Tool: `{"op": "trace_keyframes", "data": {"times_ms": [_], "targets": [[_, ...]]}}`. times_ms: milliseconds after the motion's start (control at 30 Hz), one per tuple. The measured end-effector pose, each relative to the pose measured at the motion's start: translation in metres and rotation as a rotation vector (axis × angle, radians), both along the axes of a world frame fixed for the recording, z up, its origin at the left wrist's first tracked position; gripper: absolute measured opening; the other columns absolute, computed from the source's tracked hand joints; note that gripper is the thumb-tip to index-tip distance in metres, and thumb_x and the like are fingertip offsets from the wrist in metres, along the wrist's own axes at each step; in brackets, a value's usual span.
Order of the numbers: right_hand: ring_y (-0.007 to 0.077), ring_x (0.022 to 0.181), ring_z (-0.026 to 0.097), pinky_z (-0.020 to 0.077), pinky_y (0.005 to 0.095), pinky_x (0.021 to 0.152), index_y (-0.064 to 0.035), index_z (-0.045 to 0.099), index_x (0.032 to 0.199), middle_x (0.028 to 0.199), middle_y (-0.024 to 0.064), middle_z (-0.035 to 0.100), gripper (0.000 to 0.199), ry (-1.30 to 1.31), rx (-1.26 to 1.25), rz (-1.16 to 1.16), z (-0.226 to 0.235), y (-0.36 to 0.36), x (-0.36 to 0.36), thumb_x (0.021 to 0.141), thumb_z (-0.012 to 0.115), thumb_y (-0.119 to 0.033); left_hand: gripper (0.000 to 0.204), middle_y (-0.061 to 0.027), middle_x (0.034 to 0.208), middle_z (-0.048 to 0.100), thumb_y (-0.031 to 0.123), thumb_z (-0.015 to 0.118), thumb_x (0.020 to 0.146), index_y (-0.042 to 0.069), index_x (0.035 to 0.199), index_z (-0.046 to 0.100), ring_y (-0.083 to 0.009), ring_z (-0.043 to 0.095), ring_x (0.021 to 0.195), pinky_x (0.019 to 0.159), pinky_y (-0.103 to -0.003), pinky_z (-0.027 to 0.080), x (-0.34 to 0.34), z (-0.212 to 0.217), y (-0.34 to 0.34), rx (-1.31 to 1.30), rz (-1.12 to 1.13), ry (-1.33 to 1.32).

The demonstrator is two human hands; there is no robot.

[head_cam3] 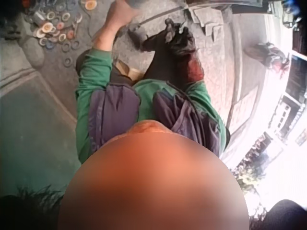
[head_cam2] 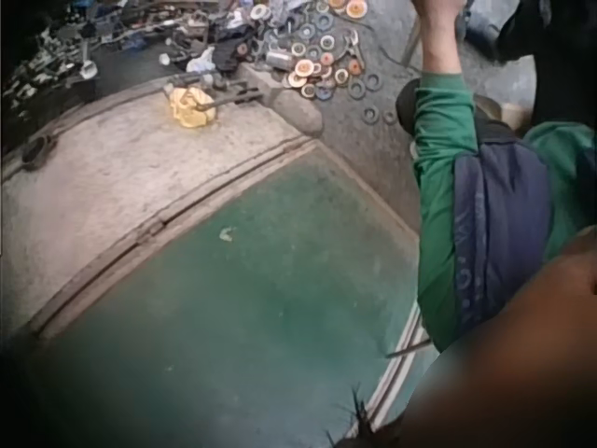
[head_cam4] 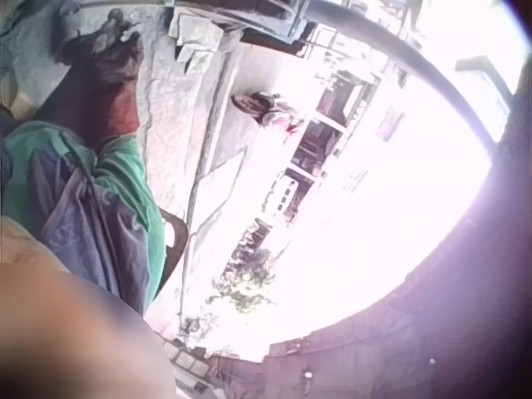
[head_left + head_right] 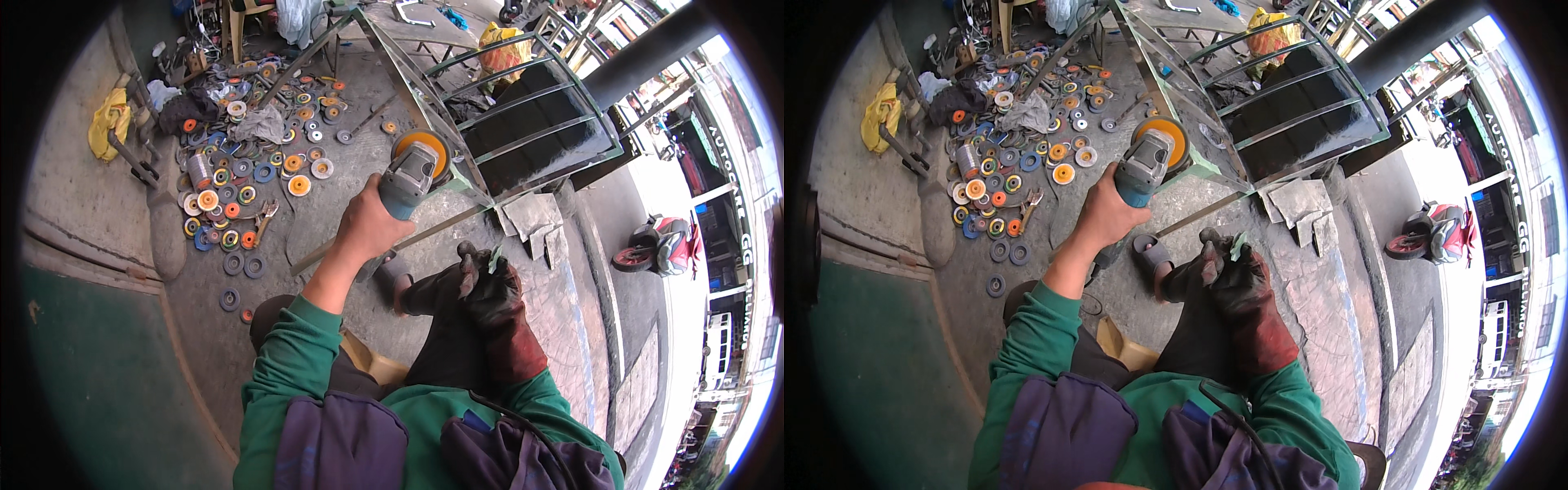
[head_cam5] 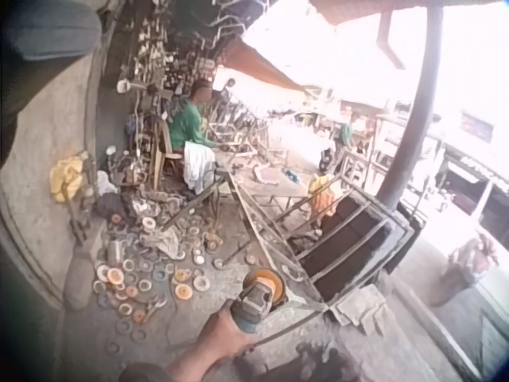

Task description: The person uses an angle grinder to smooth the edges of a green metal frame. They hold the frame with a gloved left hand and operate the grinder with the right, moving along the frame's edges and corners.

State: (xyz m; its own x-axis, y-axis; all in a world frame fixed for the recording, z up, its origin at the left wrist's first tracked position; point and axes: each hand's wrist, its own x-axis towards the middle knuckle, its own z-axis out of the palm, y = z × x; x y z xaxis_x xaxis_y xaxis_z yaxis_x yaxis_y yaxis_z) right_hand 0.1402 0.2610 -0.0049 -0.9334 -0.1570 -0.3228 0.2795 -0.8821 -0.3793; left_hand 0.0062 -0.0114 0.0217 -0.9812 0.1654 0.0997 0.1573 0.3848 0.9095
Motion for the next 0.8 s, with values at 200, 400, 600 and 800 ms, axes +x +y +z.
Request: {"op": "trace_keyframes", "data": {"times_ms": [200,400,600,800], "targets": [[0.0303,0.116,0.072,0.0628,0.0420,0.094,0.0002,0.071,0.120,0.138,0.0212,0.067,0.029,0.081,-0.038,0.037,0.001,-0.001,0.000,0.101,0.070,-0.022,0.062,-0.0302,0.104,0.075,0.022,0.083,0.071,0.001,0.123,0.056,-0.0502,0.072,0.105,0.092,-0.052,0.059,0.000,0.009,0.001,0.032,-0.154,-0.008],[0.0278,0.122,0.067,0.0596,0.0417,0.097,0.0017,0.067,0.130,0.142,0.0198,0.064,0.037,0.013,-0.032,-0.079,-0.005,0.005,0.009,0.100,0.069,-0.019,0.071,-0.0280,0.109,0.074,0.020,0.084,0.069,0.003,0.132,0.055,-0.0507,0.071,0.105,0.092,-0.054,0.059,0.033,0.012,0.023,-0.178,-0.316,0.001],[0.0294,0.116,0.070,0.0607,0.0435,0.093,0.0099,0.060,0.138,0.135,0.0227,0.067,0.048,0.043,-0.115,-0.142,-0.004,0.014,0.016,0.100,0.069,-0.019,0.061,-0.0270,0.100,0.074,0.018,0.084,0.070,0.001,0.121,0.056,-0.0489,0.073,0.100,0.085,-0.052,0.060,0.011,0.009,0.008,0.074,-0.105,0.086],[0.0345,0.118,0.072,0.0626,0.0485,0.092,0.0108,0.062,0.137,0.132,0.0260,0.069,0.053,0.104,-0.186,-0.037,-0.005,0.018,0.009,0.098,0.073,-0.024,0.065,-0.0282,0.105,0.074,0.020,0.084,0.069,0.001,0.125,0.057,-0.0496,0.072,0.103,0.090,-0.052,0.060,0.016,0.008,0.014,-0.062,-0.170,0.017]]}}
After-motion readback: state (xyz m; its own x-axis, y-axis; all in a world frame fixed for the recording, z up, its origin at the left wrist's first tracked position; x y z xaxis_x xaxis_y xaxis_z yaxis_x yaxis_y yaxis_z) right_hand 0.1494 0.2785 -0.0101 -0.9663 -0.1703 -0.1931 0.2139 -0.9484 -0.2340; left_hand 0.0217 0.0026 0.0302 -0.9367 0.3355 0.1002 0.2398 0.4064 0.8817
